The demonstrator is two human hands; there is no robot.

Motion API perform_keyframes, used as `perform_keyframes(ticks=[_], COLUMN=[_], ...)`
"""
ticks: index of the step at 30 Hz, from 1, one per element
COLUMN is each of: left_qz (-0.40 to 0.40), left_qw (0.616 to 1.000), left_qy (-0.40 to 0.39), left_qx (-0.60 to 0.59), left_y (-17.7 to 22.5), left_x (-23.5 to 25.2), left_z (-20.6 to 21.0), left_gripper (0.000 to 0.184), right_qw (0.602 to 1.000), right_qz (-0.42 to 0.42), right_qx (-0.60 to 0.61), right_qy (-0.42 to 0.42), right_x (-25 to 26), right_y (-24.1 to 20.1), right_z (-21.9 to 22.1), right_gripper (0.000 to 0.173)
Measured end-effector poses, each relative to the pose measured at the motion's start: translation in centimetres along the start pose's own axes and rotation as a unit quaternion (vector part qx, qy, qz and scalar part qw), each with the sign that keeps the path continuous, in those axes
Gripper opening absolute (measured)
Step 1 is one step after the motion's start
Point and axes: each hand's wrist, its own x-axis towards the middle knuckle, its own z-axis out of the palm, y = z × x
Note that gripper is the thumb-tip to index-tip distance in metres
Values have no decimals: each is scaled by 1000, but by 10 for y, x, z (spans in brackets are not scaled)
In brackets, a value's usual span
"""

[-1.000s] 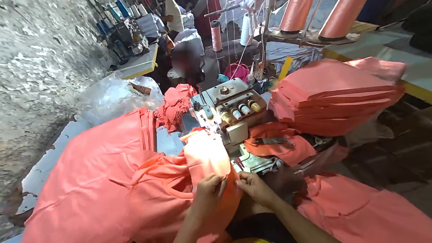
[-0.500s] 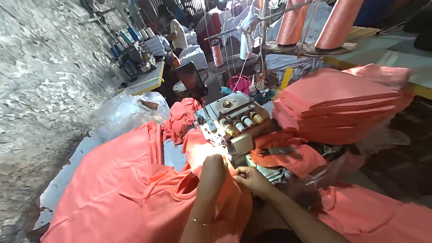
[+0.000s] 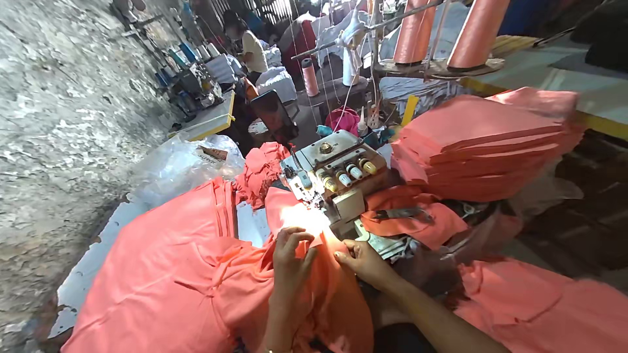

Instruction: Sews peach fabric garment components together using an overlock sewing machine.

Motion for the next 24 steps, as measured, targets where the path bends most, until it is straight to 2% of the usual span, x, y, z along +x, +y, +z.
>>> perform_keyframes(ticks=[4,9,13,18,21,24], left_qz=[38,59,18,-2,-101,-145], left_qw=[998,996,995,985,973,972], left_qy=[-39,21,41,-19,-116,-119], left_qx=[15,58,87,174,170,145], left_y=[-7,4,6,-4,-4,-22], left_x=[-7,-10,-15,3,27,47], left_z=[9,19,33,32,17,11], left_gripper=[9,13,15,18,20,17], right_qw=[999,998,996,994,985,969], right_qz=[-3,-25,-9,-33,-108,-187], right_qx=[-26,-36,-62,-93,-129,-159], right_qy=[41,46,60,39,30,37], right_x=[-2,-21,-15,-1,4,5], right_y=[13,13,28,10,-2,-9], right_z=[-1,0,5,24,44,58], right_gripper=[16,15,18,22,24,23])
